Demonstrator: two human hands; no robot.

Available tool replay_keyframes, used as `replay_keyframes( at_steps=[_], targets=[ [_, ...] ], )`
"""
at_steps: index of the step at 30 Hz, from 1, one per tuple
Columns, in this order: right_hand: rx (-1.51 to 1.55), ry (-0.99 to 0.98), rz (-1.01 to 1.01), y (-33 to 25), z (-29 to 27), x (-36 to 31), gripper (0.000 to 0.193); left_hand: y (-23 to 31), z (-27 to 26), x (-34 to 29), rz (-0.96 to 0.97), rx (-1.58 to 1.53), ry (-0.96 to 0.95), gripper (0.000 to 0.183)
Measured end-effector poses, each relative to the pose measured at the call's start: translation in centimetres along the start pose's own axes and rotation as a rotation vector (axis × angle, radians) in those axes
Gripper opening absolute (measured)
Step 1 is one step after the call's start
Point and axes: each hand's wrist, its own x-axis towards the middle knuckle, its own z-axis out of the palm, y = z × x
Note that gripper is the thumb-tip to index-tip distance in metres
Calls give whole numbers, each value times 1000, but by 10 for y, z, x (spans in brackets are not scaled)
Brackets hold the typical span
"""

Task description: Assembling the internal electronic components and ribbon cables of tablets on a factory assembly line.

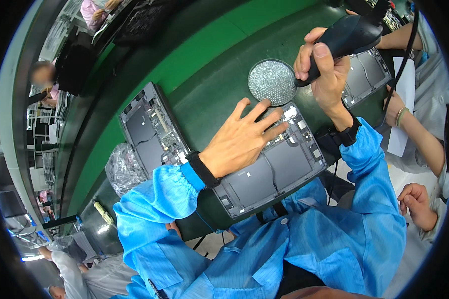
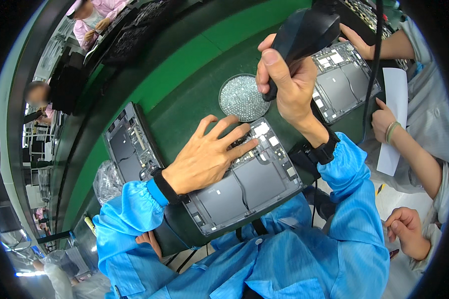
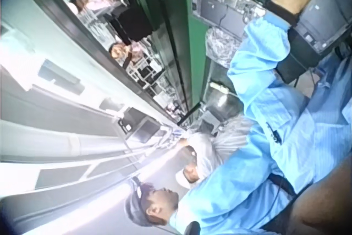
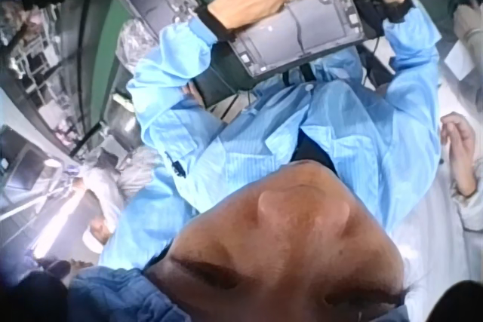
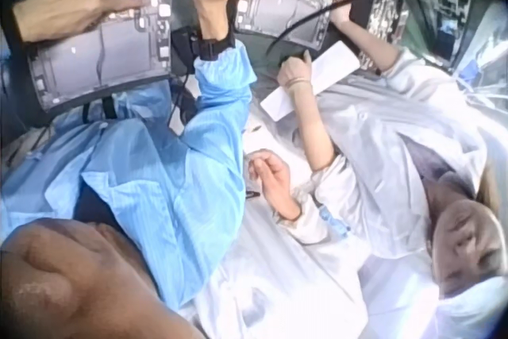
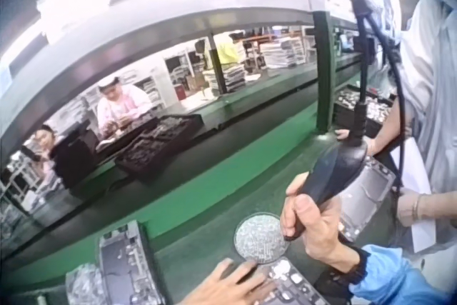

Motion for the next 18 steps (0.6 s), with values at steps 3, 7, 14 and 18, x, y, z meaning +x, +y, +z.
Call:
replay_keyframes(
  at_steps=[3,7,14,18],
  targets=[
    [-13,-2,45,10,2,1,21,1,2,-1,-6,-22,3,58],
    [-49,24,84,20,1,2,20,0,4,-2,-9,-27,1,59],
    [-67,1,85,21,4,2,21,0,8,-4,-13,-32,23,58],
    [-18,13,119,19,9,-2,22,0,8,-4,-7,-38,27,58]
  ],
)
